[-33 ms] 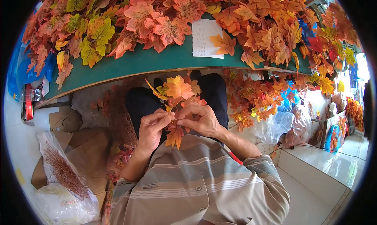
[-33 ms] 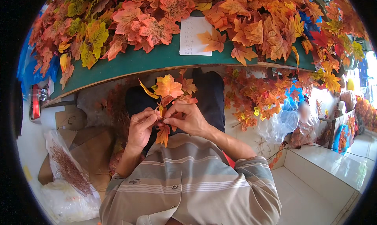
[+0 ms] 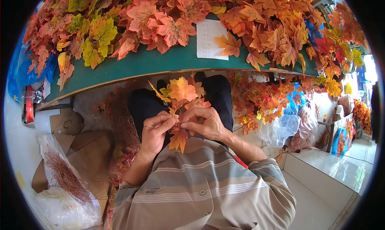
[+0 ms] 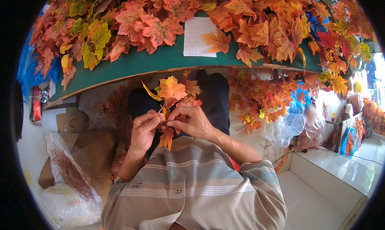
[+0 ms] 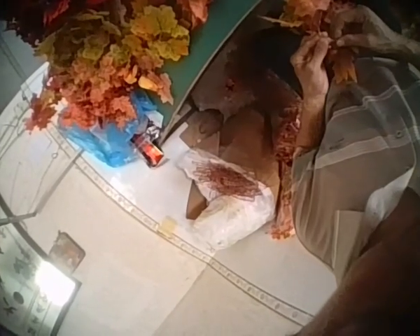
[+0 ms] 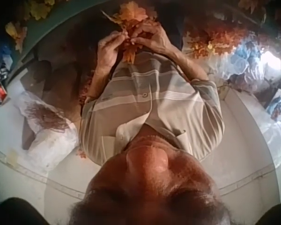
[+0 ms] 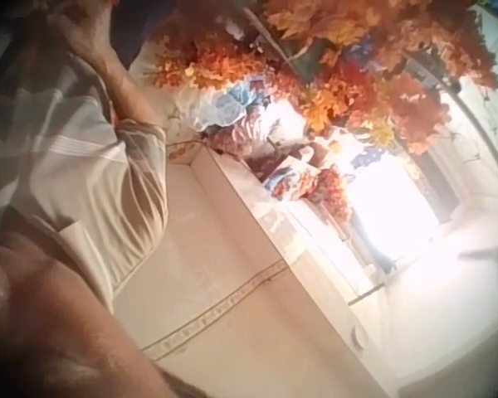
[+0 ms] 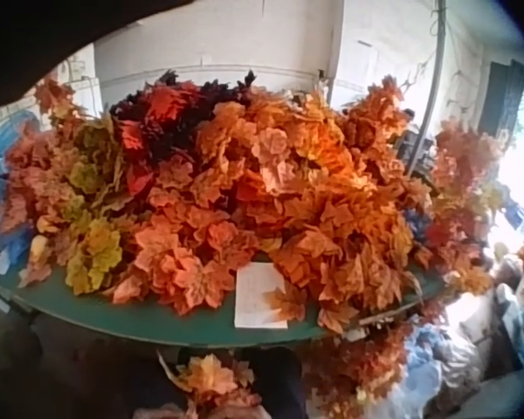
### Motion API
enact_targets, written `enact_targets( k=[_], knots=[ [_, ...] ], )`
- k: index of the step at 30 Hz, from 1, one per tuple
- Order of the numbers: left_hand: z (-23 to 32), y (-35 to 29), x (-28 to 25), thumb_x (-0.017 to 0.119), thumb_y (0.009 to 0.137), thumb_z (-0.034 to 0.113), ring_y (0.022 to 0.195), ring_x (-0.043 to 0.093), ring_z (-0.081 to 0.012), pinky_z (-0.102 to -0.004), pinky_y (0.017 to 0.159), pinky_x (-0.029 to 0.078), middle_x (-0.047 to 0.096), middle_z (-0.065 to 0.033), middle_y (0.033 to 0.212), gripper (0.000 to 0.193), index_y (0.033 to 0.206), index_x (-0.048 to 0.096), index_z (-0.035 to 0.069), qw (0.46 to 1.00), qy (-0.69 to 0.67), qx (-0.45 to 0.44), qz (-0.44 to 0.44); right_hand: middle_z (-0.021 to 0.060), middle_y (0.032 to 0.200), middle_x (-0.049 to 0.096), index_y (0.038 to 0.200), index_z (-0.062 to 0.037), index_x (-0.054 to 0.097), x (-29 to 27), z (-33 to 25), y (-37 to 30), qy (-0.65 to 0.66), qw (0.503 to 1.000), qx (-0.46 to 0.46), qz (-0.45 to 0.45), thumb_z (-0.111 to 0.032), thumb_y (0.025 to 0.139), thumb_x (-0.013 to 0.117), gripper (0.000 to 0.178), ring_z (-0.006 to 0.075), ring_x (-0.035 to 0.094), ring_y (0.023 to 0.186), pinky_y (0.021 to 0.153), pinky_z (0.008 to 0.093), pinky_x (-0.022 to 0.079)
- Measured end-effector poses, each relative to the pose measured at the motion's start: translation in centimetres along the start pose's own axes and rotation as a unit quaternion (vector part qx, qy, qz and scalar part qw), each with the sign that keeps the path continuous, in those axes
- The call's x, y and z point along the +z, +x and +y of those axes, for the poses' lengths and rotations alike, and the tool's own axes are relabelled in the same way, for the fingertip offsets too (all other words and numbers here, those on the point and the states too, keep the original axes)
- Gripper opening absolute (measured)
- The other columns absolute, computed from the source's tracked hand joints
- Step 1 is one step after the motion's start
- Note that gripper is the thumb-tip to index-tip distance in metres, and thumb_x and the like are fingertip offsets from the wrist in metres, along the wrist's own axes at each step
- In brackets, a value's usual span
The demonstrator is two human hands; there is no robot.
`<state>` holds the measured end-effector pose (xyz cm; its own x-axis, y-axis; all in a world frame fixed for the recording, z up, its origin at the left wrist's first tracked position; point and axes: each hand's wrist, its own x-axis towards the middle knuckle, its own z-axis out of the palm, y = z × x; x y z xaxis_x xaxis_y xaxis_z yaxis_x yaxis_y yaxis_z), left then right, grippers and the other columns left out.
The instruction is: The person assembles artificial maple leaves onto plastic stems by hand, taking leaves from piles and attaching them to the stems.
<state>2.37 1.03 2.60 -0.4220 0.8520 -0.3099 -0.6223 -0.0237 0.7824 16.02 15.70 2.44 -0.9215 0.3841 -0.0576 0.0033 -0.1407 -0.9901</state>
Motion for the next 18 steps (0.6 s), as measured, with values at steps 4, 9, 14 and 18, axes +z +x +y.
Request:
enact_targets(
  k=[4,9,14,18],
  knots=[
    [0.01,-0.03,0.09,0.061,0.086,-0.001,0.082,0.062,-0.0146,-0.0252,0.073,0.053,0.062,-0.0074,0.092,0.014,0.098,0.068,-0.003,1.000,0.014,0.000,-0.005,0.0066,0.084,0.062,0.085,0.0015,0.064,0.10,-0.03,0.08,0.004,1.000,-0.002,0.004,0.002,0.081,0.068,0.006,0.0096,0.061,0.060,0.049,0.0197,0.046],
    [-0.12,-0.04,0.05,0.062,0.086,-0.001,0.084,0.062,-0.0138,-0.0243,0.077,0.050,0.063,-0.0072,0.092,0.015,0.098,0.068,-0.003,0.999,0.040,0.007,-0.005,0.0061,0.081,0.062,0.084,0.0011,0.064,0.04,0.03,0.06,0.012,1.000,0.007,0.009,0.002,0.080,0.068,0.006,0.0094,0.061,0.060,0.049,0.0197,0.046],
    [-0.40,-0.22,-0.15,0.062,0.086,-0.001,0.085,0.062,-0.0139,-0.0241,0.078,0.049,0.063,-0.0075,0.092,0.014,0.098,0.068,-0.003,1.000,0.027,-0.004,0.002,0.0057,0.080,0.062,0.084,0.0008,0.064,0.02,-0.20,0.07,-0.019,1.000,-0.015,0.000,0.002,0.080,0.069,0.006,0.0094,0.061,0.059,0.049,0.0200,0.045],
    [-0.35,-0.32,0.13,0.061,0.086,-0.001,0.082,0.063,-0.0144,-0.0246,0.076,0.052,0.063,-0.0075,0.092,0.014,0.098,0.068,-0.003,1.000,0.004,-0.010,0.014,0.0055,0.080,0.061,0.084,0.0010,0.064,0.05,0.07,-0.16,-0.018,1.000,-0.005,-0.005,0.002,0.080,0.069,0.006,0.0094,0.061,0.059,0.050,0.0202,0.046]
  ],
)
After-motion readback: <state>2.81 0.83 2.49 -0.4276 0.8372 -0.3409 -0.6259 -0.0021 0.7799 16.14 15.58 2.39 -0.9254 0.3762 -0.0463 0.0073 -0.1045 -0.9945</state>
